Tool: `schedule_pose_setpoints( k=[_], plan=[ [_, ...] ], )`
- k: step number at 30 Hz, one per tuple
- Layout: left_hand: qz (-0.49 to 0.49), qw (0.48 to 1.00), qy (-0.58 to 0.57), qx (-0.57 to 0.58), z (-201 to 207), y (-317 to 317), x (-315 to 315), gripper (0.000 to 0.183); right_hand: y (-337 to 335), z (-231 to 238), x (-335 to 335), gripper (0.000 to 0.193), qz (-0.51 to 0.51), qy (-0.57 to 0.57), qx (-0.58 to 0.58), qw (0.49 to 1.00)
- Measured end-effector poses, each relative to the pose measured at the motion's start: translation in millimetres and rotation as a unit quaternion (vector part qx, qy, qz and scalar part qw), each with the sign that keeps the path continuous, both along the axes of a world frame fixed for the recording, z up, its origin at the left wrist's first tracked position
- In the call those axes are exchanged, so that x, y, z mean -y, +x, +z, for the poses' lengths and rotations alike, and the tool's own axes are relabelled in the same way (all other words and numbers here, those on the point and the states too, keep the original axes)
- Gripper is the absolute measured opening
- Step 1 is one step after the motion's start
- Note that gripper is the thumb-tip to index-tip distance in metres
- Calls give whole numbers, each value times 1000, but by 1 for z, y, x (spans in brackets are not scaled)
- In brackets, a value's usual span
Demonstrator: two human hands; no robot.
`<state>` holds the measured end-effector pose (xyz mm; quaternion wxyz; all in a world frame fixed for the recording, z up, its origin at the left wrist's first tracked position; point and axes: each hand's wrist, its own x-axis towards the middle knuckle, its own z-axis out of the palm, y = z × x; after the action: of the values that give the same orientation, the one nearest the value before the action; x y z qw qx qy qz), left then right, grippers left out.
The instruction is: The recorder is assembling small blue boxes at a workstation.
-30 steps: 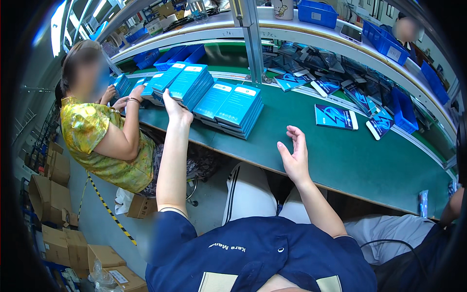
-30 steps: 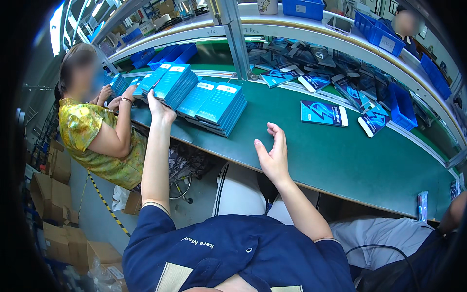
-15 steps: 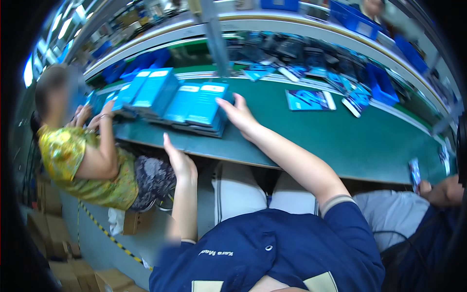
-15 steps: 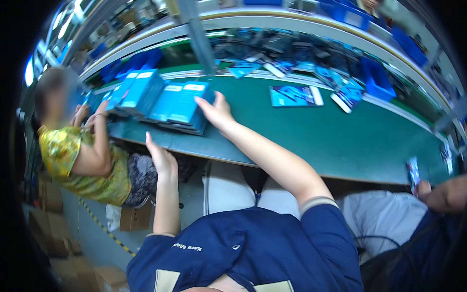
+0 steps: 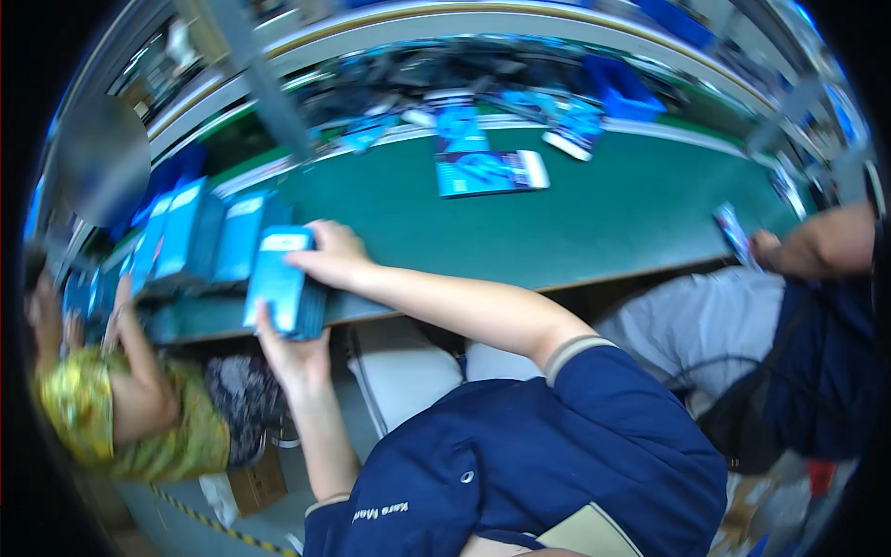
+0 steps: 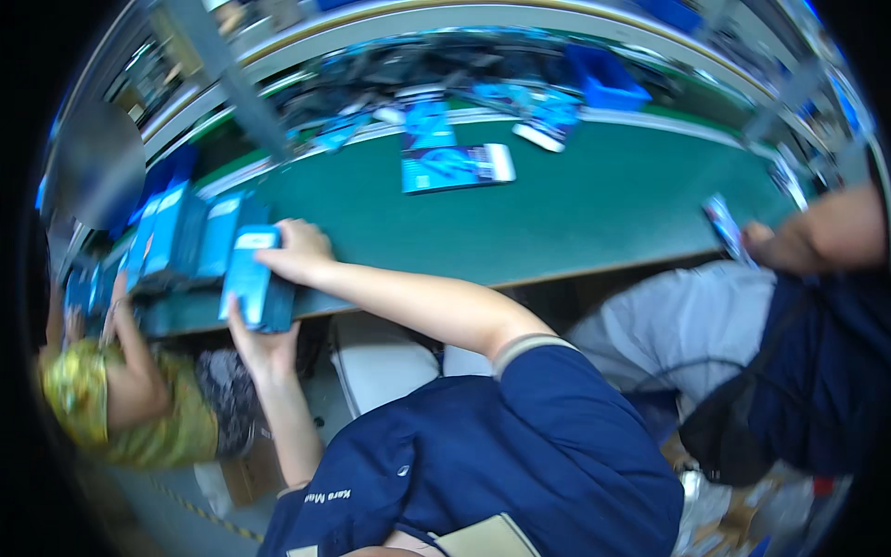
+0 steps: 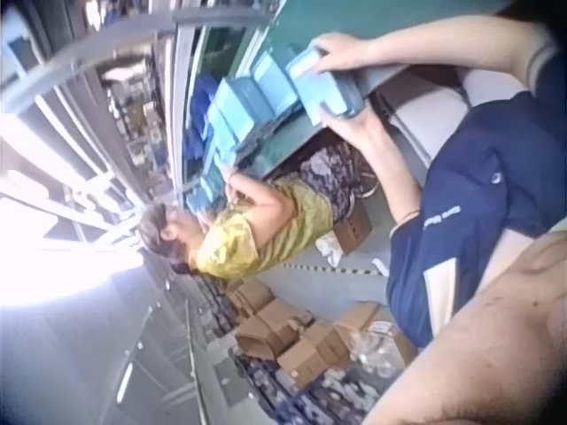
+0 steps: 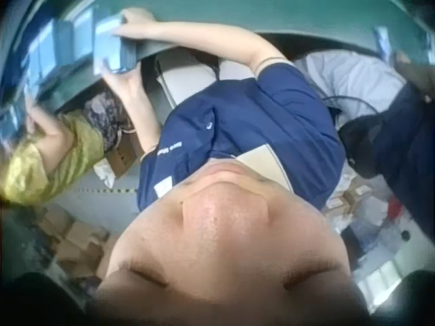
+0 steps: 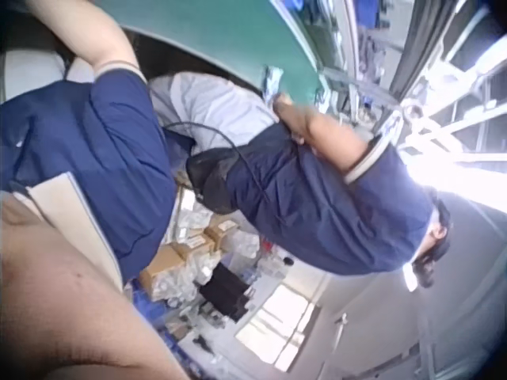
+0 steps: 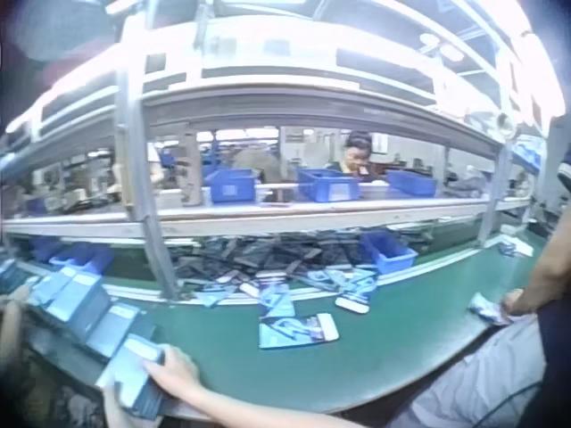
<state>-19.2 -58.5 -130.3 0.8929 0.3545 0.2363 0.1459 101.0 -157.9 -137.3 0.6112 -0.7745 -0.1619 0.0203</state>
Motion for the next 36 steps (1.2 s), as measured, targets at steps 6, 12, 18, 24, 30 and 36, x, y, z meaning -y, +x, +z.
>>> schedule_pose_setpoints(
  k=[6,12,18,24,30,36],
  plan=[
    [47,996,53,56,13,-46,45,47,-68,-19,23,46,-73,120,84,987],
    [23,980,85,178,61,-14,8,46,-40,41,-17,56,-37,355,55,933],
    [127,967,105,193,70,74,-23,70,45,77,-82,59,-98,258,19,961],
    [223,956,174,75,43,111,-38,85,67,58,-116,66,-127,220,22,967],
    [337,814,474,-2,55,127,-19,102,82,65,-128,79,-164,157,7,974],
    [323,757,566,50,38,115,-48,90,56,65,-118,82,-78,202,16,976]
  ],
)
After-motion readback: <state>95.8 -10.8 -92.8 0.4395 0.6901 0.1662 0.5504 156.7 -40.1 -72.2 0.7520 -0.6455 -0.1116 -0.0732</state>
